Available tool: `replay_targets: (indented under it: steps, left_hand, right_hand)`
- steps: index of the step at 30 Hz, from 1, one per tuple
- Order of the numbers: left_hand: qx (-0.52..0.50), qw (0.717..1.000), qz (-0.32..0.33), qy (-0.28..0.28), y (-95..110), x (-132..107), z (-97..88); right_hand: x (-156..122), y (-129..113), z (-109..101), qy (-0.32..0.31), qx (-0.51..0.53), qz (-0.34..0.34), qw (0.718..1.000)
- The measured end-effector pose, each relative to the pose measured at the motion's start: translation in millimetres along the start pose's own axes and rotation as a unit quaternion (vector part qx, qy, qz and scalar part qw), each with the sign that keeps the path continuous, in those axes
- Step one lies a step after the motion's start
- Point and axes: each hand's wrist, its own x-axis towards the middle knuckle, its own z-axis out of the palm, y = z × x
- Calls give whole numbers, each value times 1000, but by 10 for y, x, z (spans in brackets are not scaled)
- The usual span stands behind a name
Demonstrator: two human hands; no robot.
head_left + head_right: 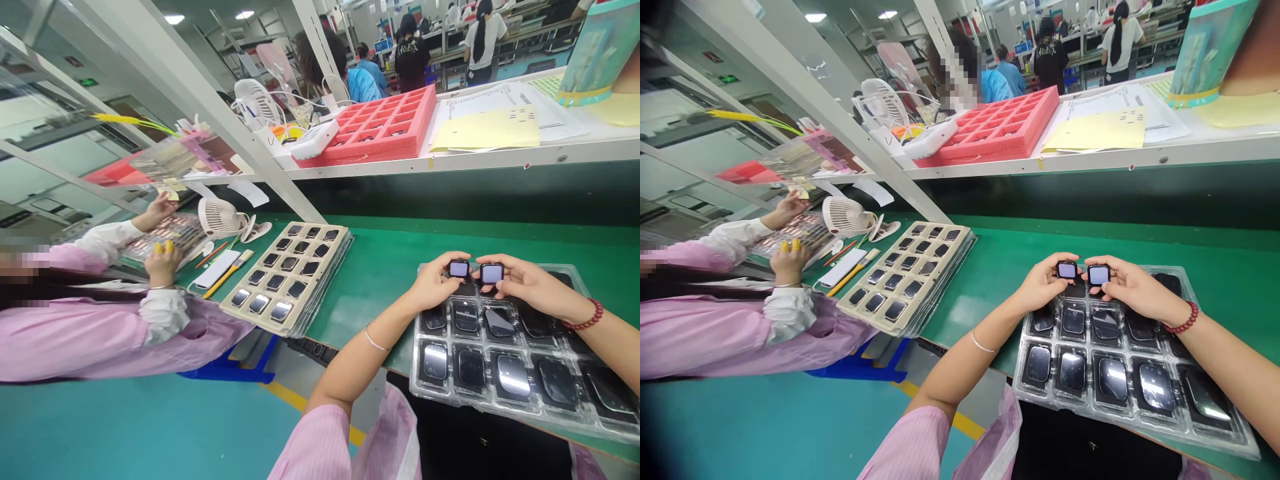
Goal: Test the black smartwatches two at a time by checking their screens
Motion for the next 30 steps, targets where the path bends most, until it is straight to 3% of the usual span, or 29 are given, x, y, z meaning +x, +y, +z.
replay_targets:
  steps: [11, 15, 22, 26, 30]
  left_hand:
    - [44, 999, -7, 4, -65, -5, -28]
    - [22, 1000, -8, -3, -33, -2, -50]
    - [-75, 996, -41, -10, -54, 40, -69]
    - [-177, 980, -92, 21, -104, 80, -85]
    - [-241, 965, -104, -2, -143, 92, -121]
  right_hand:
    - [3, 43, -10, 1, 2, -19, 1000]
    - [7, 61, -49, 15, 10, 17, 1000]
    - [28, 122, -75, 39, 101, 86, 990]
    - [13, 90, -69, 40, 162, 95, 981]
    - [-8, 37, -81, 40, 174, 80, 981]
